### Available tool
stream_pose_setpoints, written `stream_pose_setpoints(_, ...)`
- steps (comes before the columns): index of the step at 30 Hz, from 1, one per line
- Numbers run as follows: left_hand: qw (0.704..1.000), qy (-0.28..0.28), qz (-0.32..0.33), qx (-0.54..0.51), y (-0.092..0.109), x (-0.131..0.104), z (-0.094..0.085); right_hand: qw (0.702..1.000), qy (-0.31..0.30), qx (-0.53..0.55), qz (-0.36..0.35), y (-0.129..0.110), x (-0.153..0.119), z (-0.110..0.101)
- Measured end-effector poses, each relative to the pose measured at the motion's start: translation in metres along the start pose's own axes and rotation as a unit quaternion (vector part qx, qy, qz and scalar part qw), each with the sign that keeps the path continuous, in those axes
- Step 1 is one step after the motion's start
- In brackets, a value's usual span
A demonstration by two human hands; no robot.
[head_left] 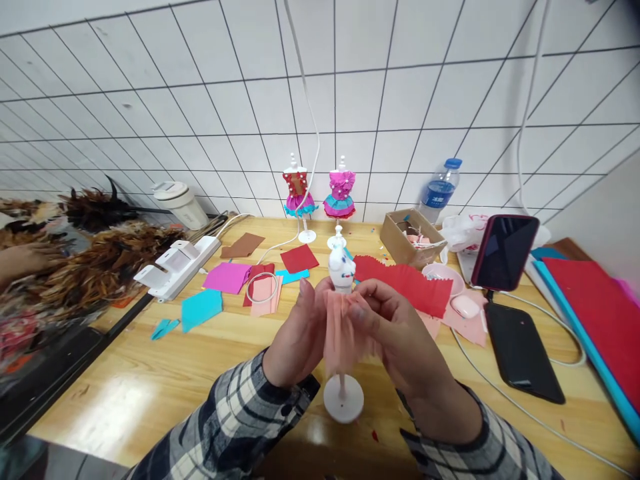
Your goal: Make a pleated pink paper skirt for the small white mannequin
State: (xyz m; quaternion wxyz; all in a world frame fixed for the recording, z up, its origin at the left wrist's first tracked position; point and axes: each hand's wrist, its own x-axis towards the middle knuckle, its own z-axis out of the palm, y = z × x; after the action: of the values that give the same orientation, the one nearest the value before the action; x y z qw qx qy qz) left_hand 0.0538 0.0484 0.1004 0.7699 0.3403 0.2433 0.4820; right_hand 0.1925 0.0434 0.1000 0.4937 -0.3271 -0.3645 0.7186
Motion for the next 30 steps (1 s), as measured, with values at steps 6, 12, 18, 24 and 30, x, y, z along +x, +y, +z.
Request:
stream_pose_setpoints(6,0.995,0.088,0.044,0.012,-0.001,-0.003,0.005,0.965,0.097,-0.213,-0.116,0.012,0.008,-0.012)
stream_pose_setpoints(12,0.991,0.117,0.037,0.061,0.006,-0.007,-0.002,0.989,0.016,-0.123,-0.081,0.0,-0.005,-0.007)
stream_pose_setpoints(18,0.99,0.131,0.029,0.044,0.001,-0.006,-0.002,0.996,0.005,-0.074,-0.054,-0.001,-0.012,0.001)
stream_pose_setpoints(24,0.994,0.099,-0.006,-0.049,-0.005,-0.012,0.009,0.966,0.113,-0.191,-0.13,0.008,-0.008,0.0)
stream_pose_setpoints(30,0.994,0.083,0.001,-0.068,-0.001,-0.019,0.009,0.938,0.121,-0.269,-0.183,0.006,-0.009,0.0)
